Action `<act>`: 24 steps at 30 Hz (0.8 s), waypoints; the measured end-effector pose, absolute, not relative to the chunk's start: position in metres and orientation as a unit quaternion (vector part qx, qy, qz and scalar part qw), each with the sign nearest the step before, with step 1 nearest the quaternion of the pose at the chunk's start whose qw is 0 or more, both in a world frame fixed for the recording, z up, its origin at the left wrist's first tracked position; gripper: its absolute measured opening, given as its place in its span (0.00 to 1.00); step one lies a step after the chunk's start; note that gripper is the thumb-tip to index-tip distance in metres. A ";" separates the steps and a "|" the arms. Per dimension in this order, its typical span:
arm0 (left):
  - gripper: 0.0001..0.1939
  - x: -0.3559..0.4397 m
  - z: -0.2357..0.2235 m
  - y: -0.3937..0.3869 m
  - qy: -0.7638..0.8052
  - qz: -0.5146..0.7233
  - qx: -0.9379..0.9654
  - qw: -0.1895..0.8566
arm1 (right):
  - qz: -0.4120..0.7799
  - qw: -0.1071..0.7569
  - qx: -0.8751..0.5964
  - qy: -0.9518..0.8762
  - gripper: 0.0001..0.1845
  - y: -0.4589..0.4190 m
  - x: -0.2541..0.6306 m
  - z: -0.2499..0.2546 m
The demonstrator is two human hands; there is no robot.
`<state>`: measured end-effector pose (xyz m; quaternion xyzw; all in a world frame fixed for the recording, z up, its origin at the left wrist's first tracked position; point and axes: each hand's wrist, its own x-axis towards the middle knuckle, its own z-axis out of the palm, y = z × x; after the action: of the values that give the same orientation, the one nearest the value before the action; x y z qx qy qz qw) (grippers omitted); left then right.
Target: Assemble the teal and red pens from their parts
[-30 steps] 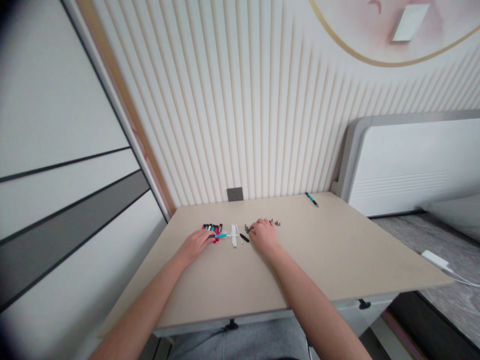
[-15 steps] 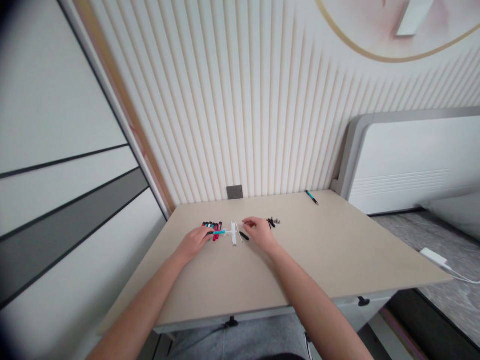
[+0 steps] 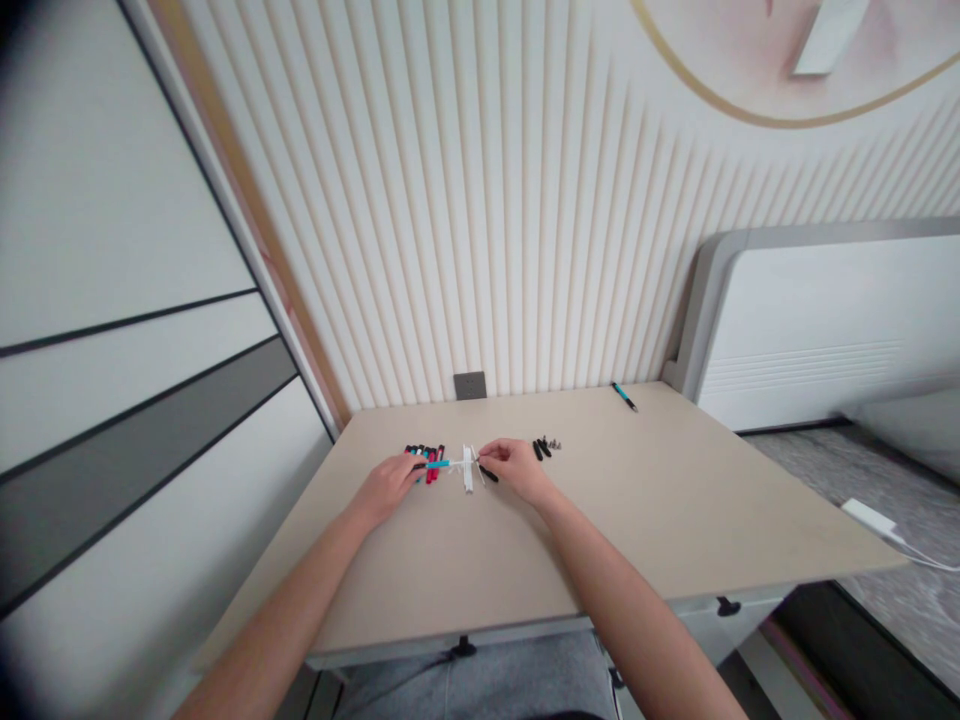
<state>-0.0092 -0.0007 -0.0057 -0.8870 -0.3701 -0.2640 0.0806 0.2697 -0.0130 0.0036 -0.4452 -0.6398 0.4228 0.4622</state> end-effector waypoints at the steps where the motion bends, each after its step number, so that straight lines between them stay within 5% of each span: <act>1: 0.13 -0.009 -0.006 -0.001 -0.371 -0.265 -0.887 0.079 | 0.417 0.463 -0.449 -0.640 0.15 -0.013 0.270 0.004; 24: 0.14 -0.006 -0.003 -0.001 -0.333 -0.253 -0.904 0.087 | 0.460 0.443 -0.424 -0.642 0.12 -0.015 0.254 -0.011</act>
<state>-0.0064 -0.0014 -0.0031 -0.9041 -0.3334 -0.2527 0.0868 0.2542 -0.0148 -0.0111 -0.4244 -0.6423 0.4595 0.4429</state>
